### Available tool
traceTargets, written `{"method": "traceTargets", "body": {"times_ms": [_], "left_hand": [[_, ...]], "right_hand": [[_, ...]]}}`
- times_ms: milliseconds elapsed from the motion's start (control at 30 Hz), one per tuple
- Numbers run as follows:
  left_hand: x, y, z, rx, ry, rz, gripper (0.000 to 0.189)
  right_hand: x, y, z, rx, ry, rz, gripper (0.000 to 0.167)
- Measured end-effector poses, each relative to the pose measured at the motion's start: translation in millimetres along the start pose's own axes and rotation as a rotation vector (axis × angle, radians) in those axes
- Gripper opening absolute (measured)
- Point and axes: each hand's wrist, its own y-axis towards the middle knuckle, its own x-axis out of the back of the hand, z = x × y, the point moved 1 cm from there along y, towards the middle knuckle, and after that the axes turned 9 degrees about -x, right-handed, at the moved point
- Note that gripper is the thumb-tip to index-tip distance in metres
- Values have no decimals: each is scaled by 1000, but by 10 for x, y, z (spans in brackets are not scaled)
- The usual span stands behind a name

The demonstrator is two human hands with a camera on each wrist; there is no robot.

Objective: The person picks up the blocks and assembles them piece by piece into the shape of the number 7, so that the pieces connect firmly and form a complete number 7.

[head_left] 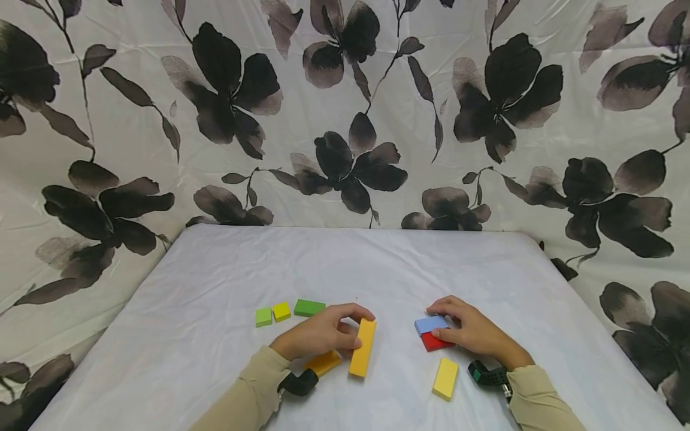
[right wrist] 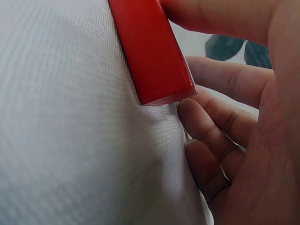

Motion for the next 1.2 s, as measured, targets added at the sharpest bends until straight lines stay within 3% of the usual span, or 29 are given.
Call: {"method": "traceTargets", "body": {"times_ms": [300, 733, 1200], "left_hand": [[-57, 31, -33, 9, 22, 29, 38], [-88, 14, -9, -29, 67, 77, 40], [-102, 65, 15, -28, 221, 65, 41]], "right_hand": [[23, -9, 32, -20, 7, -4, 44], [12, -3, 27, -20, 8, 0, 44], [-25, -6, 15, -30, -8, -24, 44]]}}
